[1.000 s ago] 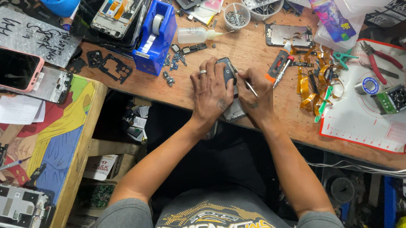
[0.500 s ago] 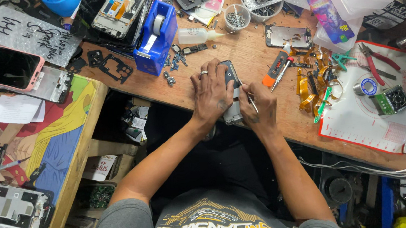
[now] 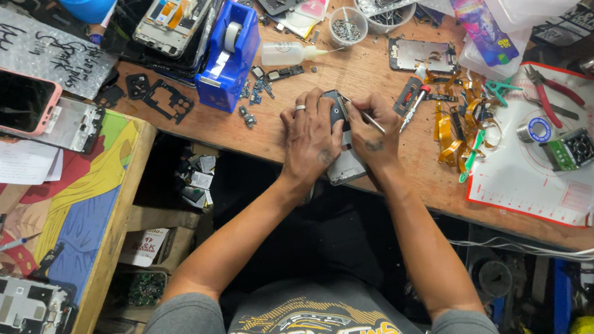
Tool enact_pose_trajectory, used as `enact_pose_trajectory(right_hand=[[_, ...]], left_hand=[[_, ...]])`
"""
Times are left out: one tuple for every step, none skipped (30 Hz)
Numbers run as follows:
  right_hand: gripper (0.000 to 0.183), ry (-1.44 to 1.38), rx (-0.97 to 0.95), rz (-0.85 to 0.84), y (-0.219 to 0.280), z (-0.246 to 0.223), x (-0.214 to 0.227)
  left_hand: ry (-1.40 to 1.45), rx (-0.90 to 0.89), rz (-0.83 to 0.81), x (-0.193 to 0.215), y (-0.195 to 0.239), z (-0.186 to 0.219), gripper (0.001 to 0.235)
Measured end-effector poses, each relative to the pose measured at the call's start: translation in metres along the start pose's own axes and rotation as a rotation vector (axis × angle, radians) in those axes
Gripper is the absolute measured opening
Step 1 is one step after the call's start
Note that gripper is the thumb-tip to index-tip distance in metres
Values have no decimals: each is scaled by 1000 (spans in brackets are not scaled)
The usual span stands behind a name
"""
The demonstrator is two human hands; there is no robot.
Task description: The person uses a metal prying tool to carefully separate the screen assembly from the smartphone's frame. They work along the edges of the device, prying and lifting the screen to detach it from the body.
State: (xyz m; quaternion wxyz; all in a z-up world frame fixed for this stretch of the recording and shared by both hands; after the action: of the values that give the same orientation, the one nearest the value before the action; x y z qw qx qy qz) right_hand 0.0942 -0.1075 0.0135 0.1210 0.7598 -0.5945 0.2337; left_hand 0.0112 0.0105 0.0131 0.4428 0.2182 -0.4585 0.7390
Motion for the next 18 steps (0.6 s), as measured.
enact_pose_trajectory(right_hand=[[11, -40, 12, -7, -3, 3, -2], [10, -79, 25, -14, -6, 6, -3], [10, -197, 10, -76, -9, 9, -5], [9, -316, -6, -137, -12, 11, -6], [9, -435, -19, -197, -16, 14, -6], [8, -467, -104, -222, -19, 17, -4], [8, -499, -189, -248, -22, 21, -3], [7, -531, -274, -275, -23, 24, -2], [7, -537, -257, -272, -24, 25, -2], [7, -543, -239, -269, -22, 26, -2], [7, -547, -225, -269, -20, 27, -2], [7, -542, -201, -263, -18, 28, -1], [7, -538, -176, -257, -17, 28, 0], [7, -534, -151, -251, -16, 27, 0], [6, -605, -143, -271, -13, 28, 1], [6, -676, -134, -292, -11, 28, 3], [6, -747, -127, -309, -9, 28, 4], [5, -717, -124, -293, -9, 27, 6]], left_hand=[[3, -1, 3, 0, -1, -1, 41], [-2, -9, 9, 0, -2, -1, 42], [-10, -14, 14, 1, -2, 0, 43], [-18, -18, 20, 1, -1, 0, 43], [13, -1, 9, 2, -1, 0, 43], [43, 16, -2, 2, -2, -1, 43], [73, 33, -14, 3, -2, 0, 43], [90, 41, -16, 4, -2, 1, 43], [105, 51, -16, 5, -2, 1, 43], [120, 61, -16, 7, -2, 2, 43], [117, 66, -16, 7, -2, 2, 42], [113, 71, -16, 8, -2, 3, 42], [109, 75, -16, 9, -2, 3, 42], [101, 66, -6, 10, -2, 2, 43], [95, 56, 1, 10, -2, 2, 43], [90, 47, 8, 10, -2, 3, 43], [88, 53, 4, 9, -2, 3, 43], [86, 60, 0, 8, -1, 3, 42]])
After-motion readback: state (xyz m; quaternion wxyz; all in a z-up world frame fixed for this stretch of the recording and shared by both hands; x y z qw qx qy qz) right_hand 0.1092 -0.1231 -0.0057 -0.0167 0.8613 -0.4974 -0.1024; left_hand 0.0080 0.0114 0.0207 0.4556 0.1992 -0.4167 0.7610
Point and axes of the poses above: each hand's wrist, its own y-axis away from the middle knuckle, its own x-axis out of the back of the hand, z = x × y, the point moved 2 cm from there along -y, towards the middle knuckle, and after that the axes turned 13 degrees about -x, right-handed, at the moved point
